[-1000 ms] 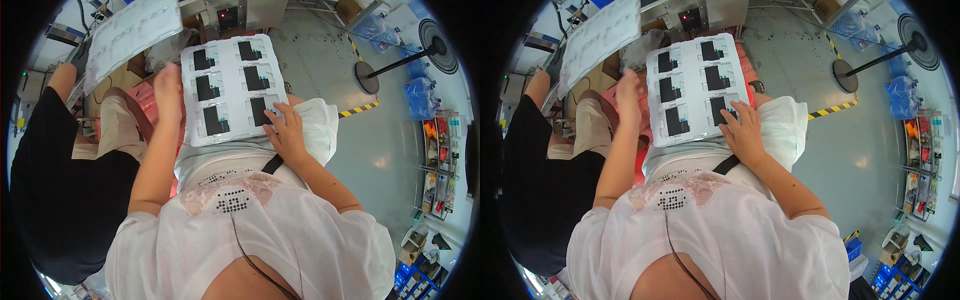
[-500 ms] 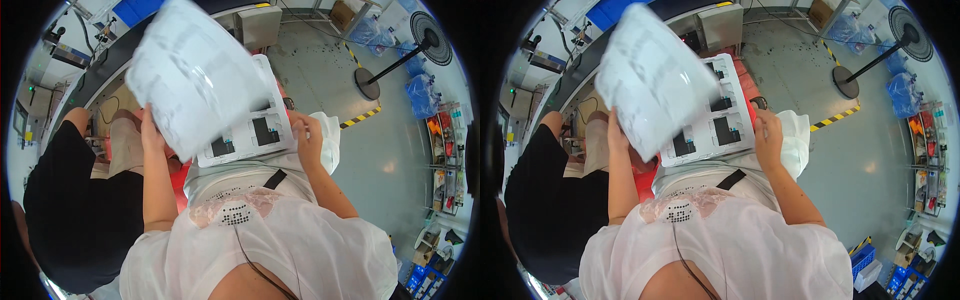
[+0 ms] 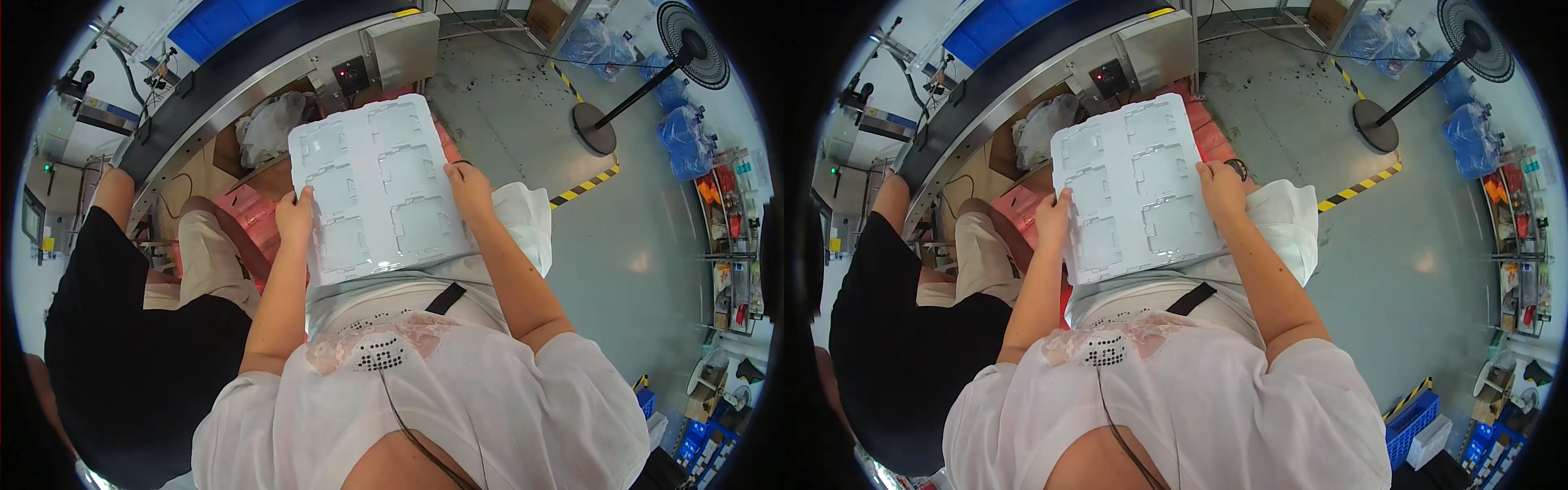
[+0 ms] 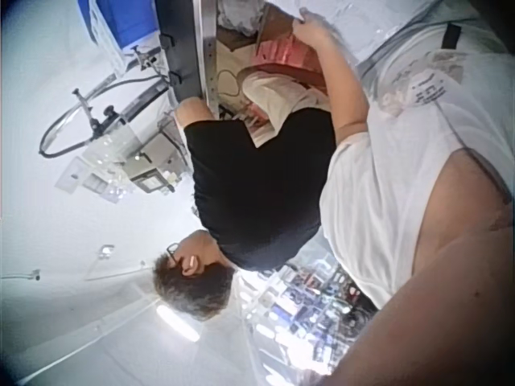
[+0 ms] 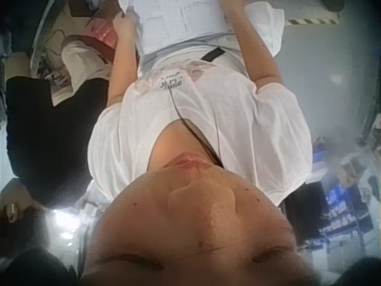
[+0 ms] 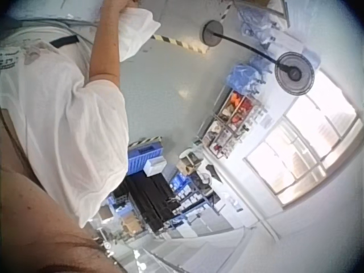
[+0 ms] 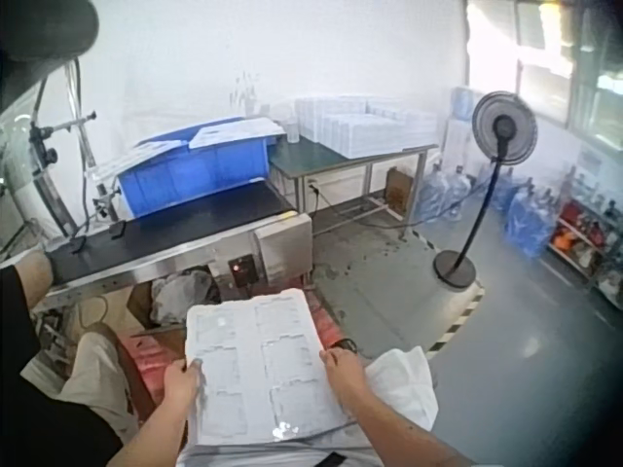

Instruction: The person places small black electronic components into a white foam tray with custom cutouts. They repeatedly pick up components from a nearby surface and insert them into the tray slots, then stack the filled trays on top of each other.

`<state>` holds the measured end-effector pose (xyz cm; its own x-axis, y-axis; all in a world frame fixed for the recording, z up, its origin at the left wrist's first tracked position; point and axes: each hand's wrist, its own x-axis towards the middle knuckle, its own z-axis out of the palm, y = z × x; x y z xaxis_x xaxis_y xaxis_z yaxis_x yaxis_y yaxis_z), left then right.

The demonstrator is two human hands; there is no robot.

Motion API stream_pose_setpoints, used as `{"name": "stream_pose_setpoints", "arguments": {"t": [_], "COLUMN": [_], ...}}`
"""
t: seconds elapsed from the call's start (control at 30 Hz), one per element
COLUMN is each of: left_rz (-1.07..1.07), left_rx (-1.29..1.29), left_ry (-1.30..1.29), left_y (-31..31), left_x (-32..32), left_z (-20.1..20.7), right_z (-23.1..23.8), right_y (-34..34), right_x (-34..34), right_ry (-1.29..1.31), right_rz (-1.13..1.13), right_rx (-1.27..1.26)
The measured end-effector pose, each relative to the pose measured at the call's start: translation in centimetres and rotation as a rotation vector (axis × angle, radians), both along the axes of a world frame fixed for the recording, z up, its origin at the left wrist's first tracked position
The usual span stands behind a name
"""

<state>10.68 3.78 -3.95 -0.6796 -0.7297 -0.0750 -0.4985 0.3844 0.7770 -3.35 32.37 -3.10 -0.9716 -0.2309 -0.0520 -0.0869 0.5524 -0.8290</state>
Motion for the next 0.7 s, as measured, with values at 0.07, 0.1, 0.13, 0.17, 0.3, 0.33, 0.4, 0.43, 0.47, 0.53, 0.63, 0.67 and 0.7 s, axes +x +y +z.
{"name": "stream_pose_setpoints", "arguments": {"t": [0.07,0.1,0.13,0.17,0.3,0.33,0.4,0.43,0.47,0.53,0.63,0.67,0.7], "left_rz": [-0.034,-0.023,-0.008,0.008,-0.046,-0.061,-0.085,-0.093,-0.099,-0.136,-0.172,-0.183,-0.144], "left_rx": [-0.098,-0.143,-0.186,-0.230,-0.197,-0.239,-0.271,-0.261,-0.251,-0.159,-0.179,-0.213,-0.208], "left_ry": [-0.050,-0.043,-0.036,-0.030,-0.219,-0.251,-0.280,-0.278,-0.276,-0.330,-0.292,-0.260,-0.102], "left_y": [0.7,0.3,-0.2,-0.8,-0.1,-0.3,-0.3,-0.2,-0.1,-0.2,-1.6,-2.3,-2.8], "left_x": [0.3,0.5,0.8,1.1,-0.3,-0.2,0.0,0.0,0.0,-0.1,0.1,0.1,-0.8], "left_z": [0.4,-0.3,-1.4,-2.5,0.8,0.8,1.1,1.4,1.8,3.0,5.4,6.4,8.1], "right_z": [0.5,0.8,1.0,1.1,0.3,0.6,0.9,0.9,0.9,2.9,8.2,10.3,12.0], "right_y": [-0.1,-0.4,-0.6,-0.8,-0.7,-0.6,-0.2,-0.1,0.0,0.2,-1.5,-2.4,-3.7], "right_x": [-0.3,-0.3,-0.3,-0.3,-0.1,0.2,0.6,0.7,0.4,-1.1,-3.6,-4.3,-5.1], "right_ry": [0.077,0.091,0.106,0.122,0.262,0.272,0.260,0.237,0.215,-0.020,0.051,0.143,0.250], "right_rz": [-0.031,-0.029,-0.023,-0.018,-0.051,-0.036,-0.012,-0.002,0.010,0.119,0.263,0.306,0.310], "right_rx": [0.087,0.142,0.200,0.258,0.294,0.309,0.317,0.310,0.303,0.392,0.281,0.200,0.089]}}
